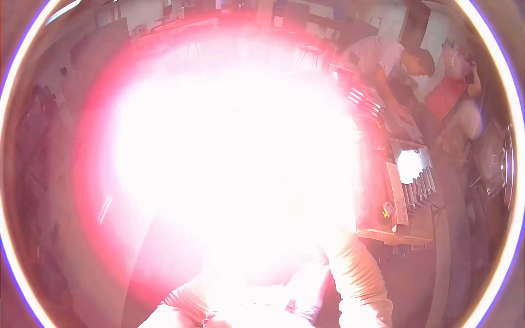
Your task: Align metal sheets to form a box and use a hammer and welding torch to secure the joints.
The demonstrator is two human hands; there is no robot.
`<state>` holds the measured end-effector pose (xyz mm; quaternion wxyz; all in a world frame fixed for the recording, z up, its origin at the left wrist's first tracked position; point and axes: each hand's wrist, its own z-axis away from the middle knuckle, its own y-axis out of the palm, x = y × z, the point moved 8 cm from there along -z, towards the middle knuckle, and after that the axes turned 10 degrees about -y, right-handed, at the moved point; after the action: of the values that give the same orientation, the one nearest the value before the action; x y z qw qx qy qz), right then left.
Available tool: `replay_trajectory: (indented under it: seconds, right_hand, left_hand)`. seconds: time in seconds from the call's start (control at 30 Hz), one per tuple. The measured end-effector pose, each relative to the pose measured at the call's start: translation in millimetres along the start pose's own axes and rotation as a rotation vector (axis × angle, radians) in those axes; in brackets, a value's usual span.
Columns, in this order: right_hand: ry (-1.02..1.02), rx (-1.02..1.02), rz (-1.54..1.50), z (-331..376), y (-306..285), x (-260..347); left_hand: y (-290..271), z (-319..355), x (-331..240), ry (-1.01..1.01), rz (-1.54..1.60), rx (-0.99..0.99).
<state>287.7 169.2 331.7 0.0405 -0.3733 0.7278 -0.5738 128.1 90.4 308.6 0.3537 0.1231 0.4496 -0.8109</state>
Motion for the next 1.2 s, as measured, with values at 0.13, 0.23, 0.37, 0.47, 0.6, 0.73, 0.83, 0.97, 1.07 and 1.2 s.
replay_trajectory:
  seconds: [0.13, 0.23, 0.37, 0.47, 0.6, 0.73, 0.83, 0.97, 1.07, 1.2]
  right_hand:
    - [0.387, 0.015, -0.58, -2, -15, 13]
    - [0.466, 0.039, -0.589, 3, -17, 12]
    - [0.449, 0.044, -0.572, 0, -17, 10]
    - [0.445, 0.058, -0.556, -3, -13, 5]
    - [0.442, 0.098, -0.521, -6, -7, 2]
    - [0.419, 0.06, -0.514, -10, -6, 8]
    - [0.395, 0.033, -0.493, -7, -8, 8]
    - [0.419, -0.016, -0.496, 22, -16, 11]
    - [0.433, -0.067, -0.665, 62, -19, 32]
    - [0.432, -0.291, -0.87, 134, -24, 38]
  left_hand:
    - [49, -43, 1, 0.52, 1.018, 0.658]
    - [46, -43, 3, 0.45, 0.886, 0.522]
    - [54, -56, 4, 0.539, 0.989, 0.547]
    - [58, -61, 4, 0.561, 1.067, 0.582]
    - [60, -64, 4, 0.539, 1.202, 0.658]
    - [60, -62, 6, 0.513, 1.199, 0.742]
    - [58, -56, 4, 0.518, 1.194, 0.743]
    - [60, -42, 6, 0.495, 1.106, 0.76]
    - [76, -30, 18, 0.446, 0.872, 0.782]
    - [91, -8, 26, 0.609, 0.657, 0.73]
